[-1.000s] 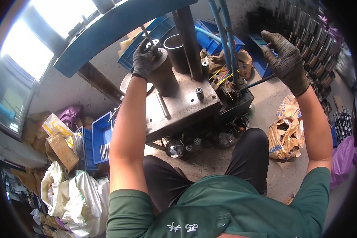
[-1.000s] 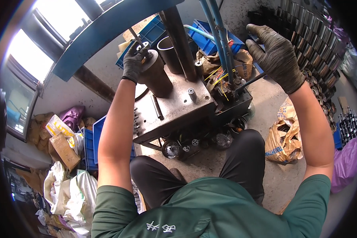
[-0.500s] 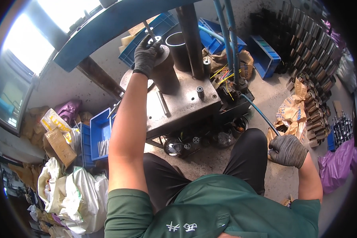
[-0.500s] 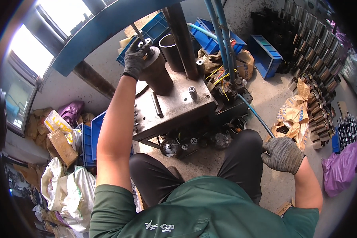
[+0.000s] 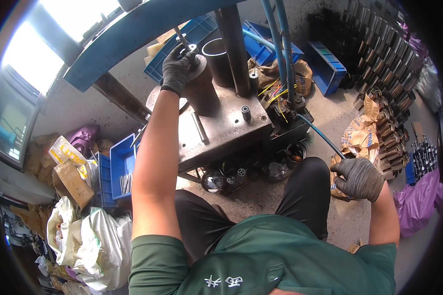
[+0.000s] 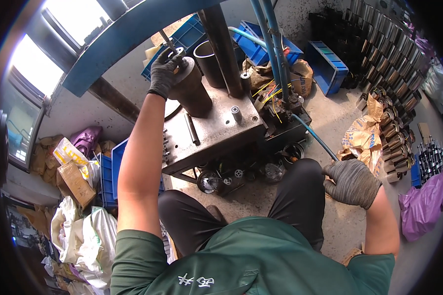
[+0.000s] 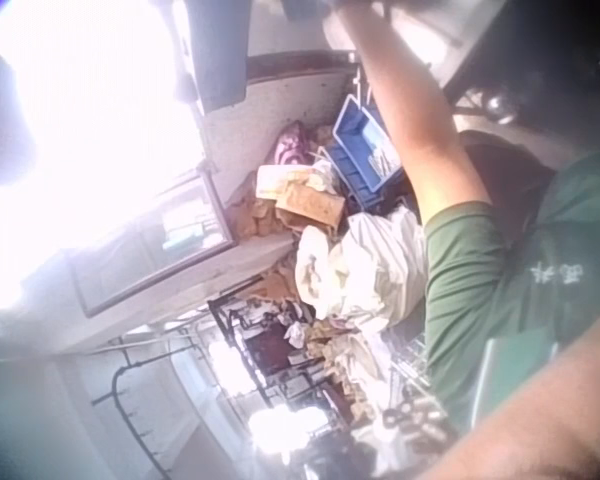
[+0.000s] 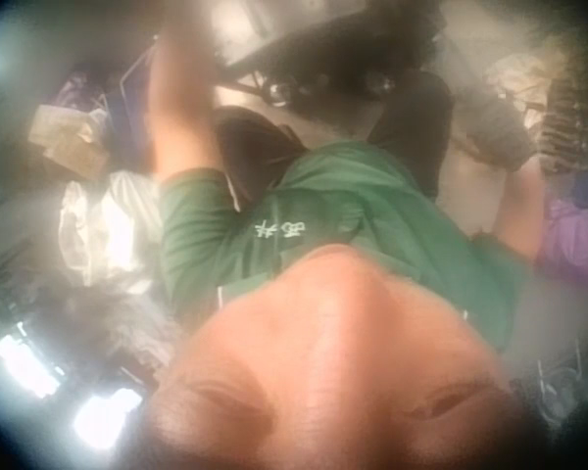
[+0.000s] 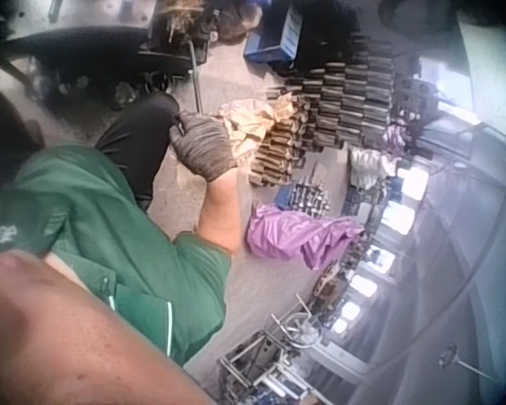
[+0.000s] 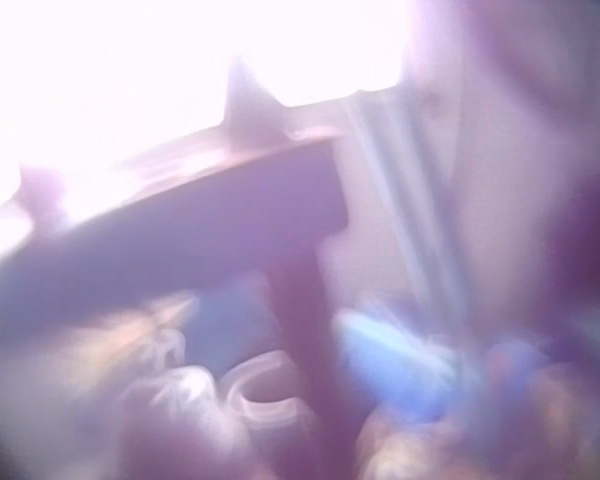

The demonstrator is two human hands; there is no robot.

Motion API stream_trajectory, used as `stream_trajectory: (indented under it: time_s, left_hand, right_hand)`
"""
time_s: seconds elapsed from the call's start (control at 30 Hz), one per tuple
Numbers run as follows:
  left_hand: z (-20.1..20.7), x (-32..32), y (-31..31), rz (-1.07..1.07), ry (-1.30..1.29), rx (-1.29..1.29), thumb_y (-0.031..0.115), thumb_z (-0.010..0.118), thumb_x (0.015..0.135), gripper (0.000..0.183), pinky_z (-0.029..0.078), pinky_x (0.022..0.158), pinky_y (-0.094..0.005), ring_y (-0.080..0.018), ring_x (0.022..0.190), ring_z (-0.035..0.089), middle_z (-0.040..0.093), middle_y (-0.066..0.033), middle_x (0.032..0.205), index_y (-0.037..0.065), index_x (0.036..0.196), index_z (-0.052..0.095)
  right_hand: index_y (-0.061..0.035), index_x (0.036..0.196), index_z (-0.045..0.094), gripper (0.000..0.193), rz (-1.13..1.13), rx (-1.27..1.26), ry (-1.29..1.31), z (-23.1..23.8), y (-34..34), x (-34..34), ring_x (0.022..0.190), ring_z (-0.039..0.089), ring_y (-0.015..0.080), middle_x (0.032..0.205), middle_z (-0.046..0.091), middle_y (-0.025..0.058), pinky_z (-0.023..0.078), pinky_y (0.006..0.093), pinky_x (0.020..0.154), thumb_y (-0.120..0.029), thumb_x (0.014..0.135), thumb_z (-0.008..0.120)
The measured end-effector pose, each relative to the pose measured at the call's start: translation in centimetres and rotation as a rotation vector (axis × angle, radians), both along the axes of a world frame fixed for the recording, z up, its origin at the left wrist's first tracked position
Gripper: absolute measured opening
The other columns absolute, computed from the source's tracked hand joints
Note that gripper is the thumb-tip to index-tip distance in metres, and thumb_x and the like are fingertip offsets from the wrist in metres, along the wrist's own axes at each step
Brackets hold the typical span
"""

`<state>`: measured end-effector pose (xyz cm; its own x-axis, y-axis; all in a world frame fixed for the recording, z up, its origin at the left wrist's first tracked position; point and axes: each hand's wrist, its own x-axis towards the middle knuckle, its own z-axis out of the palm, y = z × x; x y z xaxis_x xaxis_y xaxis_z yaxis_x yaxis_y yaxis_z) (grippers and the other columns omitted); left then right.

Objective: The person operates a manual arbor press by placing a metal component onto the base, lowering the handle to apply pressure, and then removing the component to place it in a container.

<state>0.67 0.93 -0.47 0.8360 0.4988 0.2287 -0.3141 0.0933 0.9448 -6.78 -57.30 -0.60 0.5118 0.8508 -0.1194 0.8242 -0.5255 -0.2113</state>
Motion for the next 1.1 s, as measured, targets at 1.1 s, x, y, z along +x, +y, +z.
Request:
stream_trajectory:
  time_s: [1.1]
  left_hand:
    - [1.1, -0.9, -2.2, -0.025, 0.004, 0.269, 0.001, 0.078, 0.09, 0.038, 0.055, 0.069, -0.0232, -0.0087, 0.075, 0.062, 0.07, -0.0019, 0.091, 0.001, 0.126, 0.065]
  right_hand:
    - [-0.0022, 0.126, 0.069, 0.047, -0.12, 0.906, -0.686, 8.8, 12.9, 16.4, 0.096, 0.074, 0.0238, 0.112, 0.074, 0.015, 0.06, 0.0342, 0.089, -0.041, 0.1, 0.067]
